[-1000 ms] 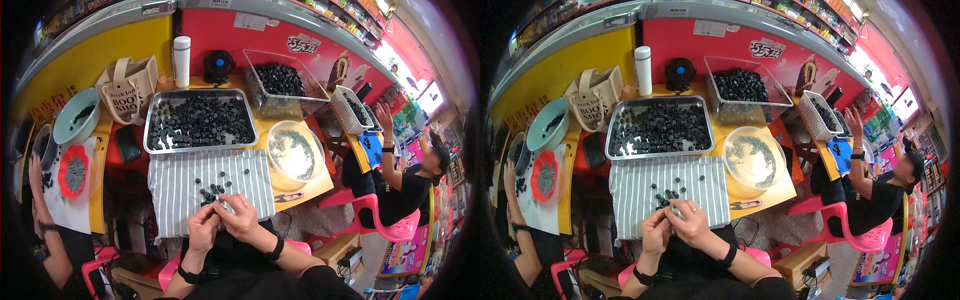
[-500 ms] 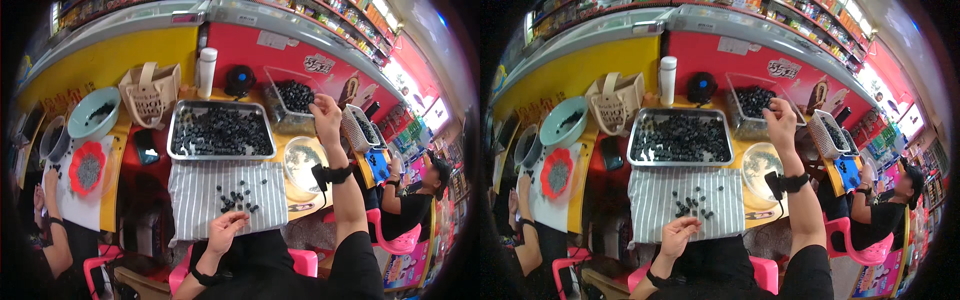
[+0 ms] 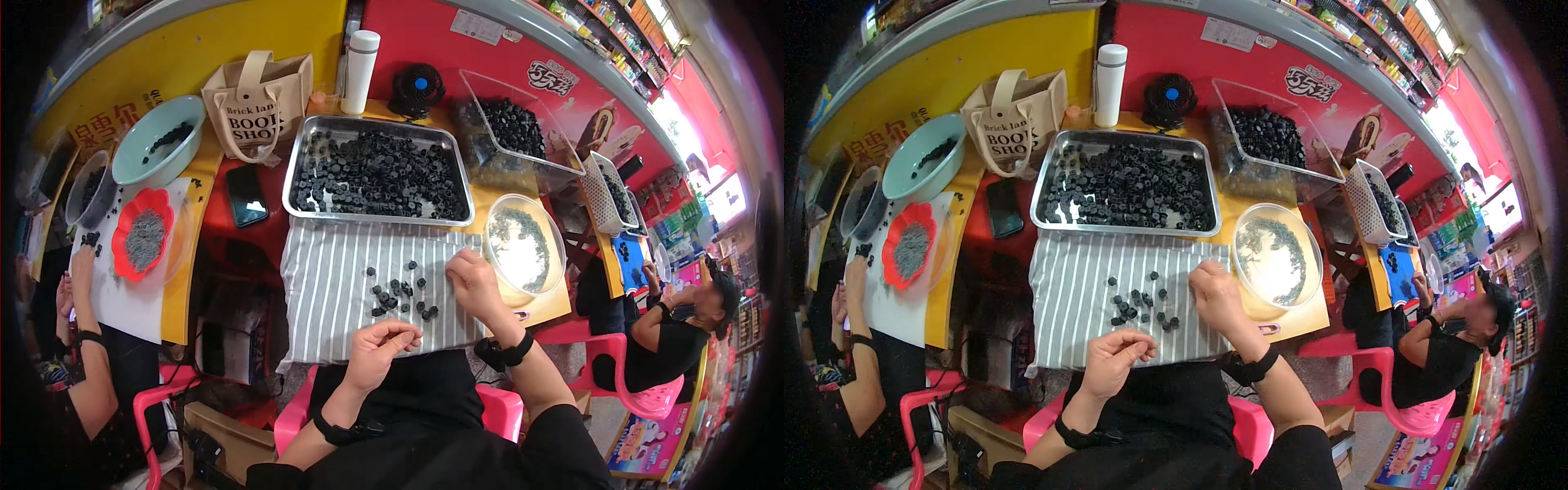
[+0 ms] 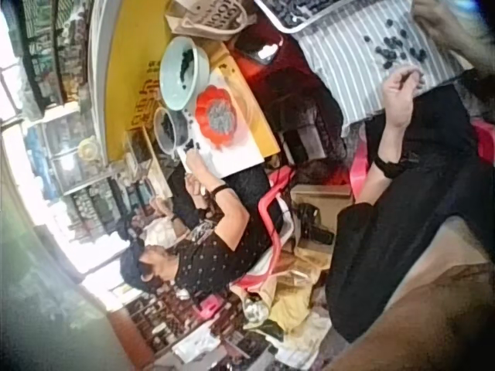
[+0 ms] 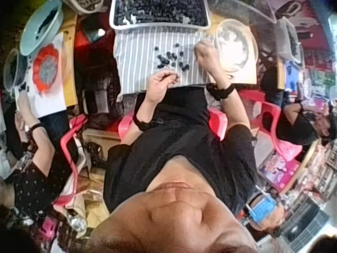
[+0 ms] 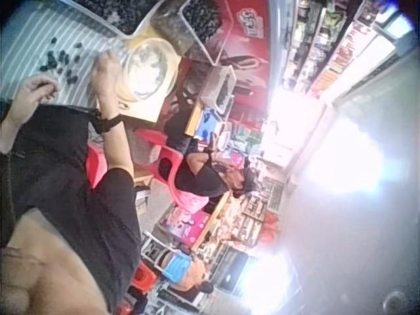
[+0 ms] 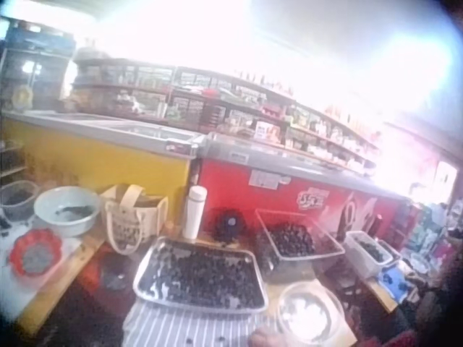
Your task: The person picks up black plastic components from a metal tray, joins two pieces together, and places the assembled units onto a striped cloth. They also pick up small white pieces from the tray and place them into a clear plastic bowl.
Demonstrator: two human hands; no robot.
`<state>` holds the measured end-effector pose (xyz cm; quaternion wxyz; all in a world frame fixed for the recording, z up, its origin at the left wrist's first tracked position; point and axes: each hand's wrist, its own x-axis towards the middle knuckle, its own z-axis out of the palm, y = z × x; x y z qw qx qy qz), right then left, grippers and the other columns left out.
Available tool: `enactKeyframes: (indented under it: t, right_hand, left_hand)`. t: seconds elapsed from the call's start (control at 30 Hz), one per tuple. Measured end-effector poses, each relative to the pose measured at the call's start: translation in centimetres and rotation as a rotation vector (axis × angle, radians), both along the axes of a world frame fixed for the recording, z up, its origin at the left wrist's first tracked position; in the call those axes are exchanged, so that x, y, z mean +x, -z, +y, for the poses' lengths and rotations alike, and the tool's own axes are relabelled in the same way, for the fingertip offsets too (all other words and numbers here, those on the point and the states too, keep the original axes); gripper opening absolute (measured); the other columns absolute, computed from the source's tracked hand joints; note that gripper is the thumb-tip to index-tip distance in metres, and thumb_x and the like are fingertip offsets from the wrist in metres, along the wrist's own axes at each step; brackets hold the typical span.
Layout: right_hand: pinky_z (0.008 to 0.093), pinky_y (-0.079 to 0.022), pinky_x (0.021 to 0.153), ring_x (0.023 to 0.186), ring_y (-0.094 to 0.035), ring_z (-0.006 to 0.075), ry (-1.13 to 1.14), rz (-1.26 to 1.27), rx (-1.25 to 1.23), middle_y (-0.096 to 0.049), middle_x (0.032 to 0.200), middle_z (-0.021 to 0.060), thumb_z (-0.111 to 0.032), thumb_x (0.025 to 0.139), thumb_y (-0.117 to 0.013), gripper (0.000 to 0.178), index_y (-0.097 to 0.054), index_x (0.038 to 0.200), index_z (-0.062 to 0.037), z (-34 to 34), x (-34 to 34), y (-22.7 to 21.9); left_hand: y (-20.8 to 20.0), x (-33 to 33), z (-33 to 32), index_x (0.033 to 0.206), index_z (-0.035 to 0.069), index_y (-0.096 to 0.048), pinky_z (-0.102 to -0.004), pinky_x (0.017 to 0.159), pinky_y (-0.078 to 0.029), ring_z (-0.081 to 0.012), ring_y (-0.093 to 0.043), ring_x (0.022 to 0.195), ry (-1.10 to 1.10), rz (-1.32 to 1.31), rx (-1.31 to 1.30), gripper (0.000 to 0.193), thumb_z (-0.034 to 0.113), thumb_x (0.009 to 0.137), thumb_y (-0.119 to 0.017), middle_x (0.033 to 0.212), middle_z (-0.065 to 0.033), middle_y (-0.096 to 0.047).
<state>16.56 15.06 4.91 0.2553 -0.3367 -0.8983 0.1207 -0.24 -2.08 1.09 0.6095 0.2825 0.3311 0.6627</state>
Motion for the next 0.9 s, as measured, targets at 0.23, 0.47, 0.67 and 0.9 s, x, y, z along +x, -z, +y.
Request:
enactKeyframes:
  t: [0.23,0.47,0.67,0.9]
  right_hand:
    - [0.0348,-0.049,0.068,0.074,-0.061,0.0295,-0.060,0.221,0.095,-0.065,0.086,0.0117,0.010,0.069,-0.062,0.020,-0.065,0.086,-0.0014,-4.3,0.3,-0.7]
    - [0.0373,-0.051,0.070,0.081,-0.062,0.0324,0.013,0.270,0.110,-0.064,0.097,0.0144,0.010,0.073,-0.058,0.020,-0.064,0.088,-0.0016,-5.2,2.1,-1.0]
    - [0.0382,-0.051,0.063,0.071,-0.065,0.0308,0.408,0.209,0.000,-0.065,0.077,0.0161,0.000,0.075,-0.065,0.008,-0.067,0.082,-0.0008,4.1,9.8,-2.2]
    - [0.0413,-0.052,0.069,0.073,-0.066,0.0325,0.402,-0.156,-0.305,-0.068,0.078,0.0171,-0.012,0.073,-0.067,0.012,-0.067,0.082,-0.0031,8.3,10.8,-0.8]
  left_hand:
    - [0.3,0.0,0.1,0.106,-0.004,-0.066,-0.0263,0.072,-0.053,-0.0166,-0.067,0.083,0.054,-0.078,-0.045,0.016,0.001,0.094,-0.058,0.096,-0.0128,-0.070]
    - [0.4,0.0,0.2,0.105,-0.006,-0.065,-0.0271,0.073,-0.053,-0.0191,-0.067,0.083,0.016,-0.025,-0.036,0.016,-0.001,0.092,-0.058,0.096,-0.0153,-0.069]
    - [0.2,0.0,0.2,0.104,-0.006,-0.065,-0.0277,0.071,-0.053,-0.0211,-0.067,0.082,-0.002,0.017,-0.053,0.015,-0.002,0.092,-0.058,0.095,-0.0161,-0.069]
    - [0.6,0.2,0.2,0.106,-0.007,-0.064,-0.0277,0.073,-0.053,-0.0215,-0.068,0.084,0.009,-0.025,-0.021,0.016,-0.003,0.092,-0.057,0.097,-0.0163,-0.068]
